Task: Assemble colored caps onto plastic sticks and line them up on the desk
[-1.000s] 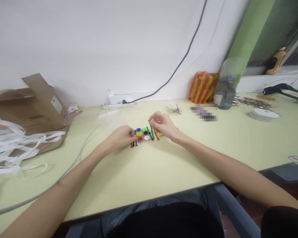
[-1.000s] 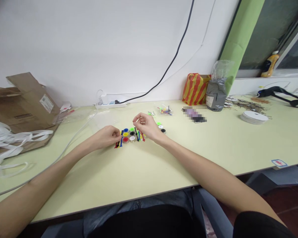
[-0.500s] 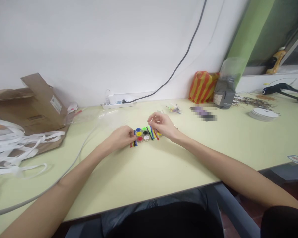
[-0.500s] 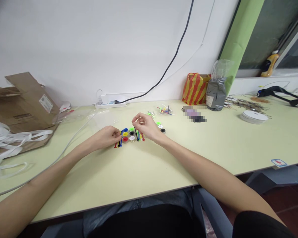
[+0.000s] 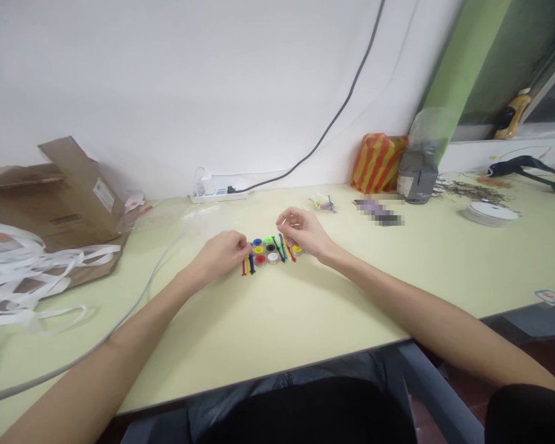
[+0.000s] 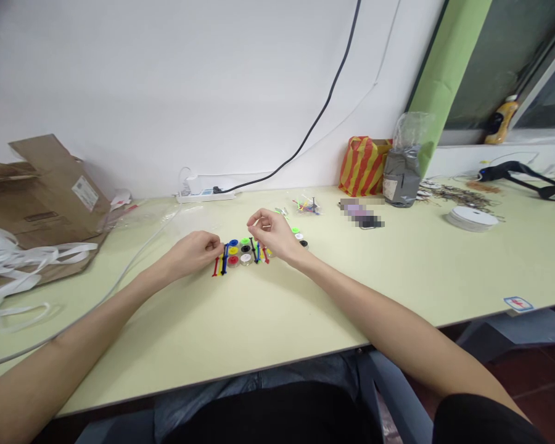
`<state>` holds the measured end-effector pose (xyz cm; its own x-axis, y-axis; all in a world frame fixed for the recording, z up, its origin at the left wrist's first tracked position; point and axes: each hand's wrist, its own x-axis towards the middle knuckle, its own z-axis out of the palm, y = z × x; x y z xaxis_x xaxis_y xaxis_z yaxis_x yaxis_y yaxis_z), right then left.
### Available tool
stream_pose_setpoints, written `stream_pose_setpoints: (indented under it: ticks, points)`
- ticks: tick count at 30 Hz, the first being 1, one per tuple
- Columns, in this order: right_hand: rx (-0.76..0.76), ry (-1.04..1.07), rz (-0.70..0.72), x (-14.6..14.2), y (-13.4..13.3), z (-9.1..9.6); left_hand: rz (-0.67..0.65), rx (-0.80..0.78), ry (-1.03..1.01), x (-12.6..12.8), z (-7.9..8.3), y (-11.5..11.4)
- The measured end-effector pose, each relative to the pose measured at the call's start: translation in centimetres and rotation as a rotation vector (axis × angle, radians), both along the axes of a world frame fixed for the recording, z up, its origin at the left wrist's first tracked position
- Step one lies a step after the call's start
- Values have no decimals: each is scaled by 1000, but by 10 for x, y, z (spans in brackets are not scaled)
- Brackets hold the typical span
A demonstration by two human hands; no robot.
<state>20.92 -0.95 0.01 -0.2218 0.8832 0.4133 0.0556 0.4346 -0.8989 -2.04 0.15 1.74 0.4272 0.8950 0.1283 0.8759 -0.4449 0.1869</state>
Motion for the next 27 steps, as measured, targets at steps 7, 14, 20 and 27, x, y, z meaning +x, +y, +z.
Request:
stream_pose_setpoints:
  ticks: [7, 14, 20, 27]
  points:
    - [49, 121, -319, 19, 14, 7, 92, 202, 30, -8, -4, 8]
    - [78, 34, -627, 71, 57, -8, 90, 253, -16, -11, -10, 13]
    - [148, -608, -518, 83, 83, -31, 56, 275, -12, -9, -13, 12]
    - [81, -877, -576, 66, 124, -21, 46, 299, -29, -8, -14, 9]
